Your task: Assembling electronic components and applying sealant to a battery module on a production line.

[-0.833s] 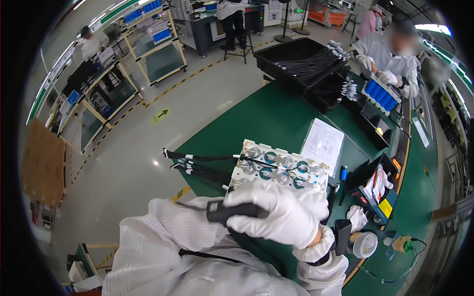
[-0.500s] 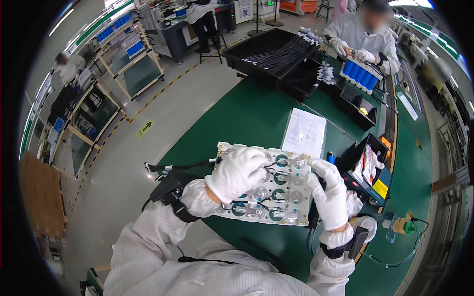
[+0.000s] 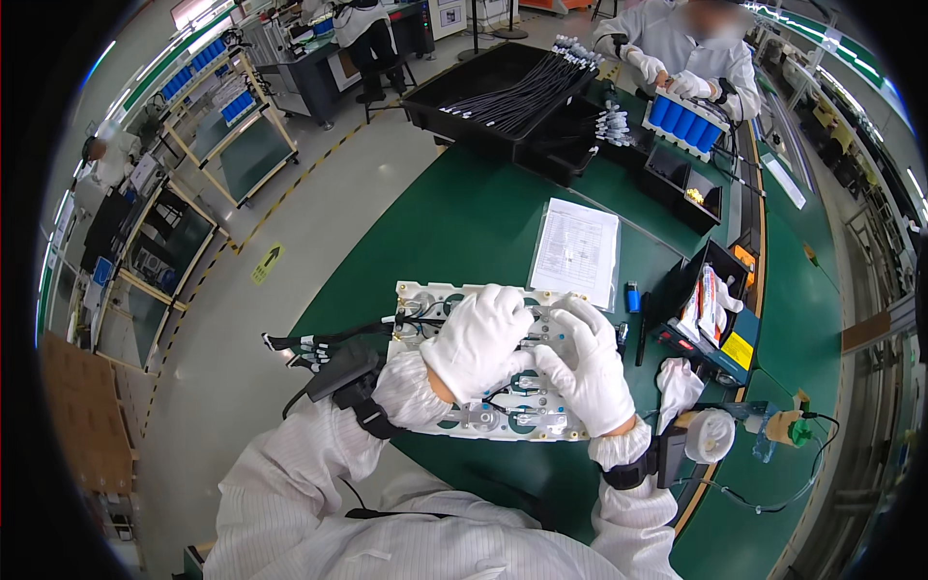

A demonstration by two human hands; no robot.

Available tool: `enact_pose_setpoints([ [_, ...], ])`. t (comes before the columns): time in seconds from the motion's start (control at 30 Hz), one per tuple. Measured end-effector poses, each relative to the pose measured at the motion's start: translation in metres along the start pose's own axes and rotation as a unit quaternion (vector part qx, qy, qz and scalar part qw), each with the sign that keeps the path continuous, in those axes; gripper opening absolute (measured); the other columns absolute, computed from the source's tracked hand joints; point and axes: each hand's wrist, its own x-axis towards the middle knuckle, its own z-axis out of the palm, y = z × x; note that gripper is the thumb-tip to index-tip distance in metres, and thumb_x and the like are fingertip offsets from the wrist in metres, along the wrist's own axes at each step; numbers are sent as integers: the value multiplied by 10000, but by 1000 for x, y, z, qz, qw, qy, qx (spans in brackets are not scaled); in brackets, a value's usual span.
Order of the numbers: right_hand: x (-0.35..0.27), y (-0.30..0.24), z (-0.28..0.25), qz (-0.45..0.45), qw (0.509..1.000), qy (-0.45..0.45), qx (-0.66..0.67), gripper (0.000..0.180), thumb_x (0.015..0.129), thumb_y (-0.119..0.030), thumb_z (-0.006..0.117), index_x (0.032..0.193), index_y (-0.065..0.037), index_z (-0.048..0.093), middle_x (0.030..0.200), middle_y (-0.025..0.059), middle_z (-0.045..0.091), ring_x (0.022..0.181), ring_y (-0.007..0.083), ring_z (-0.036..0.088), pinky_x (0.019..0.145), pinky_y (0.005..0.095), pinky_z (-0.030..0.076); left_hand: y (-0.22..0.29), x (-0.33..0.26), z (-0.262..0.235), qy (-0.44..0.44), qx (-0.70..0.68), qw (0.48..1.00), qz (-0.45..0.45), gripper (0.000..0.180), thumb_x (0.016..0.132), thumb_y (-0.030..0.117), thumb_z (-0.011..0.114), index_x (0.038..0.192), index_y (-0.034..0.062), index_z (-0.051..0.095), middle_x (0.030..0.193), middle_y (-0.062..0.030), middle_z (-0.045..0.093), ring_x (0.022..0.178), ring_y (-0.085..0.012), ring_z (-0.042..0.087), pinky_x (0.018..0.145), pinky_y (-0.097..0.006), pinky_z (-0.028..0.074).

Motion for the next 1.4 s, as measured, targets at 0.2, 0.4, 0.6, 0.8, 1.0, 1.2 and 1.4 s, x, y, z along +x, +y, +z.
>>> enact_pose_setpoints([
  [0.2, -49, -3, 7, 167, 980, 81, 66, 439, 876, -223, 657, 1231, -6, 517, 1252, 222, 478, 1180, 357, 484, 985, 409, 414, -5, 28, -3, -65, 21, 993, 99, 711, 698, 690, 614, 777, -17, 627, 774, -184, 589, 756, -322, 583, 716, -431, 495],
  [0.4, -57, -17, 18, 164, 974, 132, 82, 358, 884, -78, 610, 1222, -3, 518, 1248, 215, 469, 1138, 343, 516, 957, 393, 440, -2, 42, 0, -155, 22, 982, 105, 581, 727, 604, 652, 774, 24, 665, 720, -171, 645, 664, -323, 649, 610, -416, 522],
  [0.6, -56, -12, 18, 159, 973, 127, 108, 298, 888, -12, 552, 1186, -9, 550, 1287, 213, 449, 1154, 345, 517, 961, 373, 440, 2, 53, 0, -225, 45, 966, 116, 613, 737, 625, 625, 724, 13, 670, 710, -171, 648, 642, -323, 652, 586, -417, 522],
  [0.8, -56, -12, 22, 171, 966, 122, 149, 301, 870, -3, 557, 1171, -11, 561, 1286, 231, 456, 1173, 368, 501, 972, 388, 428, 11, 43, -4, -220, 63, 971, 63, 622, 737, 641, 620, 704, 22, 662, 698, -164, 640, 677, -315, 655, 610, -424, 522],
  [1.0, -46, -2, -3, 135, 988, 54, 42, 289, 863, -58, 589, 1150, -28, 579, 1272, 239, 470, 1138, 377, 515, 960, 401, 438, -5, 16, -13, -141, -44, 988, 50, 498, 788, 514, 649, 870, 22, 646, 828, -157, 614, 780, -311, 614, 701, -419, 496],
  [1.2, -5, -24, -15, 62, 994, 47, -75, 244, 816, -129, 669, 1050, -81, 623, 1136, 163, 583, 1040, 354, 563, 865, 419, 495, -48, -17, -26, -14, 4, 1000, 16, 287, 782, 308, 693, 948, 78, 651, 923, -88, 589, 877, -266, 571, 770, -395, 474],
  [1.4, 21, -33, 31, 18, 991, -18, -131, 172, 749, -227, 678, 864, -99, 672, 978, 106, 625, 930, 305, 596, 746, 409, 518, -49, -16, -9, 26, -14, 997, 65, 174, 790, 199, 647, 919, 82, 645, 933, -75, 571, 892, -258, 556, 786, -387, 468],
])
